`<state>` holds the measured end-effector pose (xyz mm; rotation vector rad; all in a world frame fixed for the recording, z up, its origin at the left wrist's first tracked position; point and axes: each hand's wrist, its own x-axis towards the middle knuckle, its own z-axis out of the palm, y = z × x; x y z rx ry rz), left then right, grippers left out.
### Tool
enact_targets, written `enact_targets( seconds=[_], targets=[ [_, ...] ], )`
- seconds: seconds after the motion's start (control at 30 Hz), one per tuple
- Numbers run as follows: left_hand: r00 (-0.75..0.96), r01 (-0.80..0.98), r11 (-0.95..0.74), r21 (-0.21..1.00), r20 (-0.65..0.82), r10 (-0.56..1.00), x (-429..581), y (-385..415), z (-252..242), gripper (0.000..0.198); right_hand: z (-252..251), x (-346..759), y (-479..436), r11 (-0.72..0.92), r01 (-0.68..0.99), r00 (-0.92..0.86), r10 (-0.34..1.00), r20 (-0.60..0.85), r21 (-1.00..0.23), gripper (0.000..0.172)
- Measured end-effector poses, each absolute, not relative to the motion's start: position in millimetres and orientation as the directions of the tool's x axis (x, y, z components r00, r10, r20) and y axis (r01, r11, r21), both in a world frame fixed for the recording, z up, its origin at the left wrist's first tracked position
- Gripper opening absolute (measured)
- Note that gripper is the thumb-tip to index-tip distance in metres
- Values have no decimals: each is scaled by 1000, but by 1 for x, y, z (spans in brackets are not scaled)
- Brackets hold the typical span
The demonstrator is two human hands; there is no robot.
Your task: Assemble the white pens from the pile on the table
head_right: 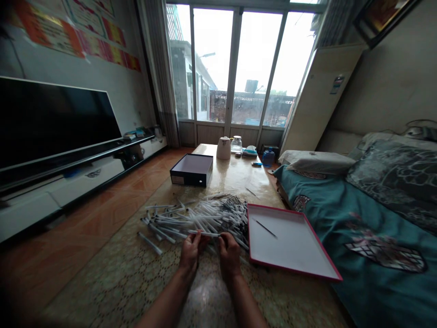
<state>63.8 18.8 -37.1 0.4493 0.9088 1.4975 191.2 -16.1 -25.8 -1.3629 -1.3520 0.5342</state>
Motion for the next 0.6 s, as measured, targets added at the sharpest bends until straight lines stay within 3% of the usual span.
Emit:
enact_targets(
  seconds=[0.2, 0.37, 0.6],
  targets=[
    [-145, -685, 67, 725, -226, 963, 62, 18, -31, 28, -31, 191, -15, 267, 305, 315, 877, 362, -914, 34],
    [-121, -665, 49, 745, -173, 977, 49, 0, -23, 31, -21, 189, -29, 261, 392, 305, 867, 393, -882, 35],
    [-90, -658, 103, 746, -214, 973, 40, -17, -26, 32, -27, 186, -46, 194, 484, 197, 926, 323, -853, 38]
  ],
)
